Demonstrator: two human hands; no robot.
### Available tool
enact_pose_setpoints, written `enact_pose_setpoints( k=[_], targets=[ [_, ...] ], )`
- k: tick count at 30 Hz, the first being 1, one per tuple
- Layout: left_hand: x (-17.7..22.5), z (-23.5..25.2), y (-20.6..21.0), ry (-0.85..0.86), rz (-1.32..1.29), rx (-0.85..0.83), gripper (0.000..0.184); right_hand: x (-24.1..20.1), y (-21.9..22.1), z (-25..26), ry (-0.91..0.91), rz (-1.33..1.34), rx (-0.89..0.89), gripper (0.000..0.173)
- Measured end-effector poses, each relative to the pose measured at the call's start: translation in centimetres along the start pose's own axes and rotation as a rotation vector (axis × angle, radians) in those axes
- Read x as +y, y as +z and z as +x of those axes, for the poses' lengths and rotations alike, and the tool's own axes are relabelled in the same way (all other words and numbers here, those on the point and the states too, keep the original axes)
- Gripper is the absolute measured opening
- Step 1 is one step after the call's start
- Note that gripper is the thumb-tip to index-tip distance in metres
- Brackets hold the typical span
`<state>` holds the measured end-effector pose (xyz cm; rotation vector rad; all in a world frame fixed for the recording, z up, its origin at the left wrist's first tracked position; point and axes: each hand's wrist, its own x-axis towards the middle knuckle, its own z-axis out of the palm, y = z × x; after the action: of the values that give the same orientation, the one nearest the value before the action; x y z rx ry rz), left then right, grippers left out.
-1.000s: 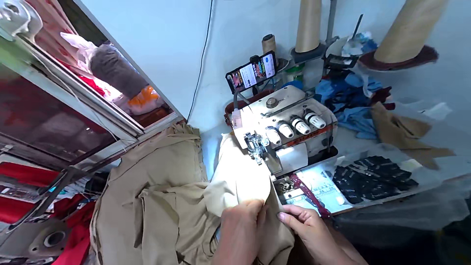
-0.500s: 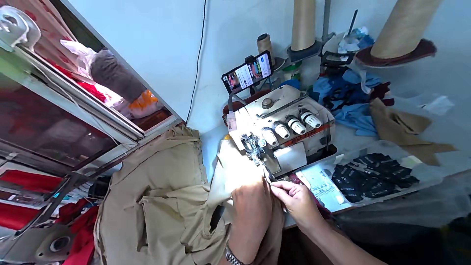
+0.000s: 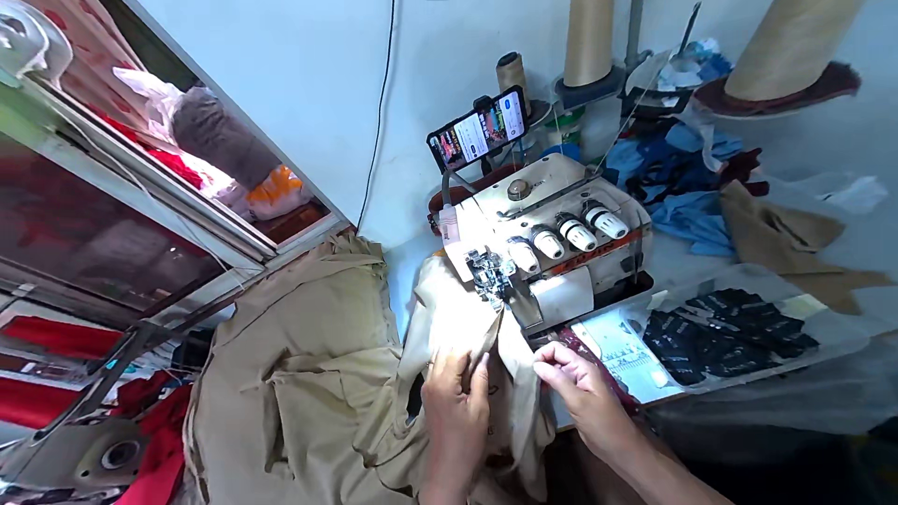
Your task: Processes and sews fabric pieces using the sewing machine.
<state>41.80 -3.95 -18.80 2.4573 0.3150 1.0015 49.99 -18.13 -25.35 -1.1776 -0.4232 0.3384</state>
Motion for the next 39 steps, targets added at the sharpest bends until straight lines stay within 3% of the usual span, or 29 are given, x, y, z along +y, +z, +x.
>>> enact_pose_setpoints(
  k=[5, 10, 15, 23, 34, 39],
  targets=[
    [-2.3, 1.2, -0.9, -0.149, -0.237, -0.101, 0.015, -0.2, 0.1, -0.1, 0.105, 0.153, -0.045, 0.011],
    [-3.5, 1.9, -1.2, -0.163, -0.295, -0.140, 0.017, 0.9, -0.2, -0.5, -0.041, 0.125, -0.011, 0.010],
    [-3.2, 2.1, -1.3, -0.181, -0.329, -0.166, 0.015, 1.6, -0.4, -0.7, 0.010, 0.207, 0.060, 0.007],
    [2.7, -0.6, -0.6, 0.298, 0.053, -0.176, 0.014, 0.8, -0.1, -2.0, -0.090, 0.128, 0.070, 0.010],
    [1.4, 1.8, 1.6, 0.265, 0.126, -0.171, 0.013, -1.2, 3.6, 1.5, 0.059, 0.196, 0.264, 0.024],
    [1.0, 2.9, 1.9, 0.278, 0.117, -0.110, 0.011, -1.3, 4.0, 1.5, 0.105, 0.236, 0.279, 0.012]
  ],
)
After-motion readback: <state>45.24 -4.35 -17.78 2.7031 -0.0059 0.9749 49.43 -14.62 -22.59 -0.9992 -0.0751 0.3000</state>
